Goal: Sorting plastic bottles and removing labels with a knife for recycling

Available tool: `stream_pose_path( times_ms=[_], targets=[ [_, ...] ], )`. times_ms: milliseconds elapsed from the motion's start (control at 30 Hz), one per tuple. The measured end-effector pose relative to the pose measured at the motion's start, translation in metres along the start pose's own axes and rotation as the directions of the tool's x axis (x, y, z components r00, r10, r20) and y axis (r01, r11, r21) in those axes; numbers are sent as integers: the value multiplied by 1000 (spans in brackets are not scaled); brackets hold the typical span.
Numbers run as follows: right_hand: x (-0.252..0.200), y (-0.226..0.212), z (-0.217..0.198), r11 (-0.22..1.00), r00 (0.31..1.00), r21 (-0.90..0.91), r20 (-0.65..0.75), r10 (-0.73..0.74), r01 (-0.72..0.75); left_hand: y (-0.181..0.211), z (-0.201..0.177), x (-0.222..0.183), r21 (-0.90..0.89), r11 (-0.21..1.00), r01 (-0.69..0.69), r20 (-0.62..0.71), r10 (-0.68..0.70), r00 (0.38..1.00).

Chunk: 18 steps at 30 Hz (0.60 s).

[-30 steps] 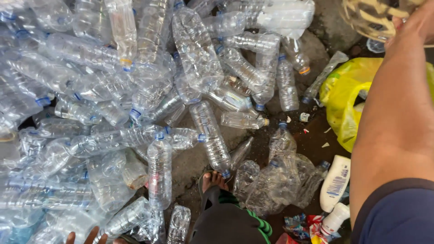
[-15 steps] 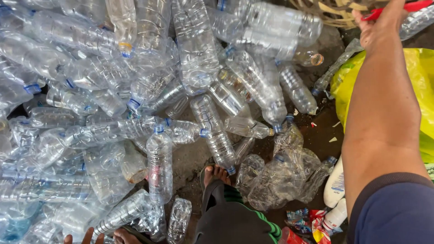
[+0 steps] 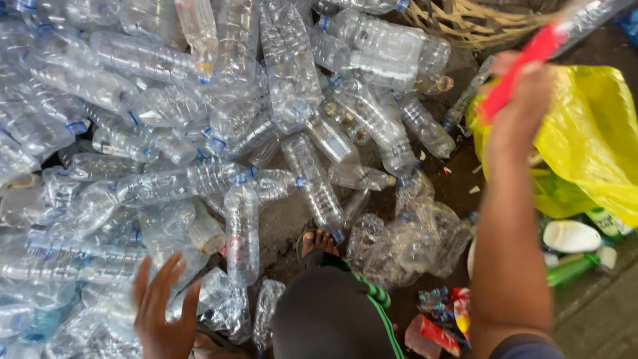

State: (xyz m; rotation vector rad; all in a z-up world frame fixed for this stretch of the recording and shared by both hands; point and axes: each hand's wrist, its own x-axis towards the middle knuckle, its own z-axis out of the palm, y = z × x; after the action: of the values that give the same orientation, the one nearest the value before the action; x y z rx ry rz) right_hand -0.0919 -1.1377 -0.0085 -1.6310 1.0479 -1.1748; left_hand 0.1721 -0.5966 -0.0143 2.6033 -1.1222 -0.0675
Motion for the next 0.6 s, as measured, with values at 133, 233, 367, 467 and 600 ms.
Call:
stream_pose_path(
  times_ms=[133,233,367,467,600],
  targets=[
    [-126,-122,85,896,940,300,199,277,-327,109,-32,88,-712,670,212,226,-67,972],
    [-197,-127,133,894,925,302,292,243,-330,151,-35,107,-886,322,333,400,170,900],
    [-228,-121,164,963,889,262,454,-58,-71,160,-27,105,-935,213,285,329,214,920],
    [-224,-147,139,993,837,108,539,-94,42,137,-42,98,-836,263,481,526,140,839],
    [-220,-62,61,982,802,-185,579,146,-45,75,-62,71,-846,215,487,480,-86,873]
  ],
)
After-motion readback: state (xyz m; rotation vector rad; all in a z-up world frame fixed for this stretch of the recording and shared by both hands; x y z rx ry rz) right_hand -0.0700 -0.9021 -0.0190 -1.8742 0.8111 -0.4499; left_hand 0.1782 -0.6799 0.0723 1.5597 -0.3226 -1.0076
